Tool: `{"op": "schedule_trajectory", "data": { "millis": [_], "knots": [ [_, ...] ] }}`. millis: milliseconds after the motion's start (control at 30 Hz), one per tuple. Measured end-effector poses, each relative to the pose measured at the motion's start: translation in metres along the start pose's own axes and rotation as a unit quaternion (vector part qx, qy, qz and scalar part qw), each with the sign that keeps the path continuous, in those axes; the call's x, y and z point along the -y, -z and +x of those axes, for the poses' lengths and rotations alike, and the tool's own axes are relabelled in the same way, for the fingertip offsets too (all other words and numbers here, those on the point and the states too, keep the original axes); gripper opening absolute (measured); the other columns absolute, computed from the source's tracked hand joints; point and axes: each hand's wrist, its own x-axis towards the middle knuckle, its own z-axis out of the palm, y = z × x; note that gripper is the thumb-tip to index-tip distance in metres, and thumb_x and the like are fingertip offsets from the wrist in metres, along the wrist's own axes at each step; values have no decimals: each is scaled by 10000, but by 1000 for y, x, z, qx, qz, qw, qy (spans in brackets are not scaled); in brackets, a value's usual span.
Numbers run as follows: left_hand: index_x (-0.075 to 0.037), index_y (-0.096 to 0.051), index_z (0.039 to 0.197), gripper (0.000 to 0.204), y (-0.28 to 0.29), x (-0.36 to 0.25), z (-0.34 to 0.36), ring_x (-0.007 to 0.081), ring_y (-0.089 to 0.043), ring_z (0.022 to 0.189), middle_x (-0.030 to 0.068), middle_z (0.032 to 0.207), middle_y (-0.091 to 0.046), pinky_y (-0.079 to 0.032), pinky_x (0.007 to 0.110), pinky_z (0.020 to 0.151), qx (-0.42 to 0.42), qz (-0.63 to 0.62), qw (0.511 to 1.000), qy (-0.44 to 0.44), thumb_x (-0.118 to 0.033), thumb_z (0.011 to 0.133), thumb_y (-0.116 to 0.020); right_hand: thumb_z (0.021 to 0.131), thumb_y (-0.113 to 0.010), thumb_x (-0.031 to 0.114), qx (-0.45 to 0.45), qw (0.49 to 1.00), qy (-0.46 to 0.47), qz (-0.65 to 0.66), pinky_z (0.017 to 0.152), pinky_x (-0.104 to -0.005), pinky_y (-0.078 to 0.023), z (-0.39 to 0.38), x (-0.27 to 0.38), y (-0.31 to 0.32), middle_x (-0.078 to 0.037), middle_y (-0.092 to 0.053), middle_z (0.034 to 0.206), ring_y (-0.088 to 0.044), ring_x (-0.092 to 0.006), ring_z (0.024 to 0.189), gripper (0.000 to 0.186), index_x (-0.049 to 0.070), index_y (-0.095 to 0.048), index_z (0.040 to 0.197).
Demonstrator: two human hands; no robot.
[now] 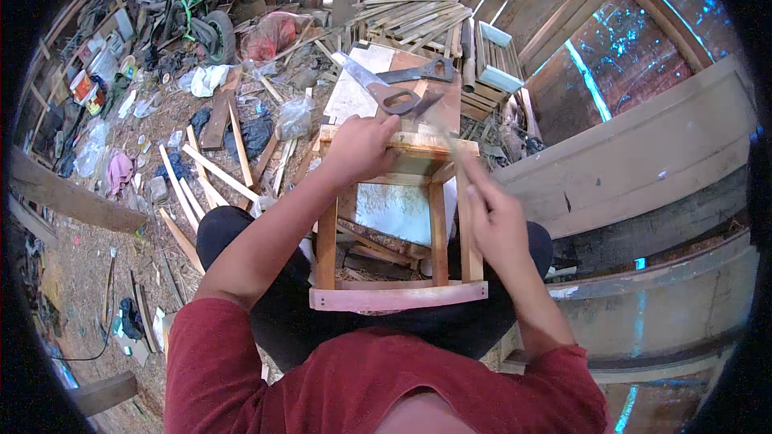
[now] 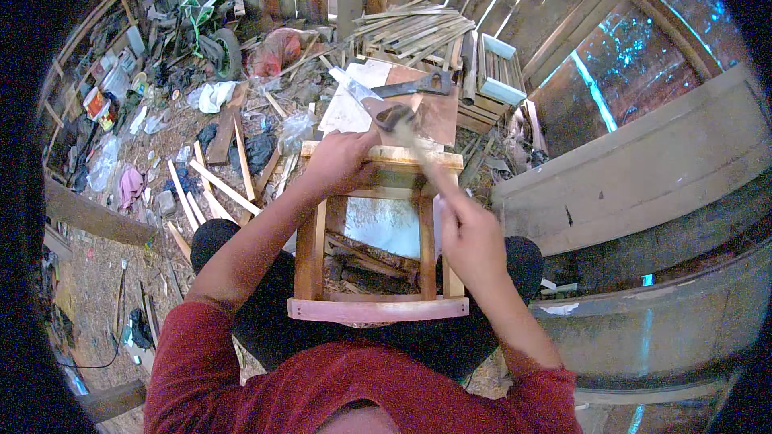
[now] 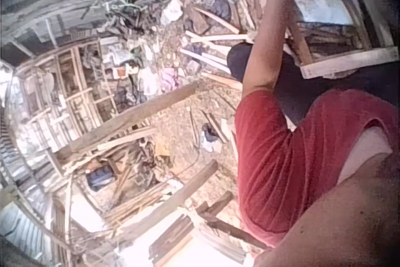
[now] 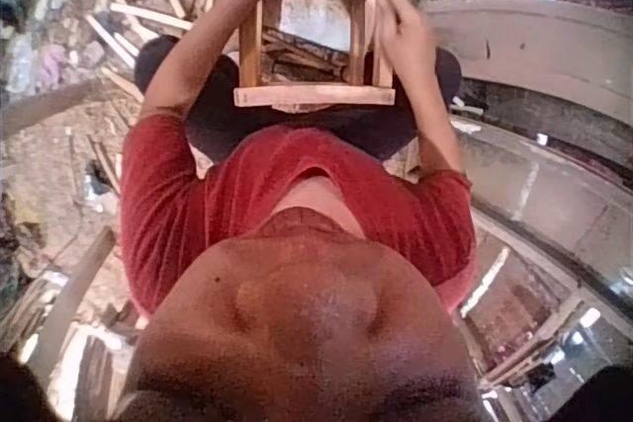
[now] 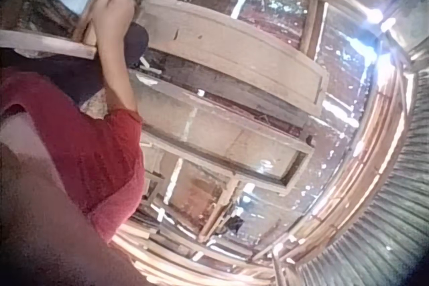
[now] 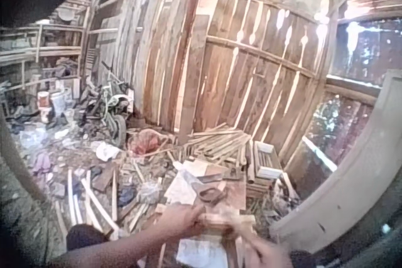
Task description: Assemble a small wooden stool or frame by hammering pieces together.
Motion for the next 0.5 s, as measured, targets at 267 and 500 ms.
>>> {"op": "schedule_trajectory", "data": {
  "millis": [267, 500],
  "knots": [
    [-81, -585, 1107, 387, 0, -1, 0, 388, -720, 884, 146, 887, -727, -525, 527, 822, -18, 4, 1000, -4, -290, 865, -801, 1042, -597, 59, -6, 996, 16, -87, 804, -445, -579, -2, -16, -8, -265, -725, 1052, -728, -382, 840, 579, 211, -556, 1599],
    [-87, -586, 1103, 378, -4, -1, -2, 386, -722, 889, 146, 885, -729, -521, 524, 844, -42, 1, 999, -14, -301, 877, -799, 1071, -553, 54, -4, 998, -14, -64, 984, -427, -549, 9, -5, -5, -255, -672, 1298, -693, -366, 1176, 551, 138, -509, 1614]
  ]
}}
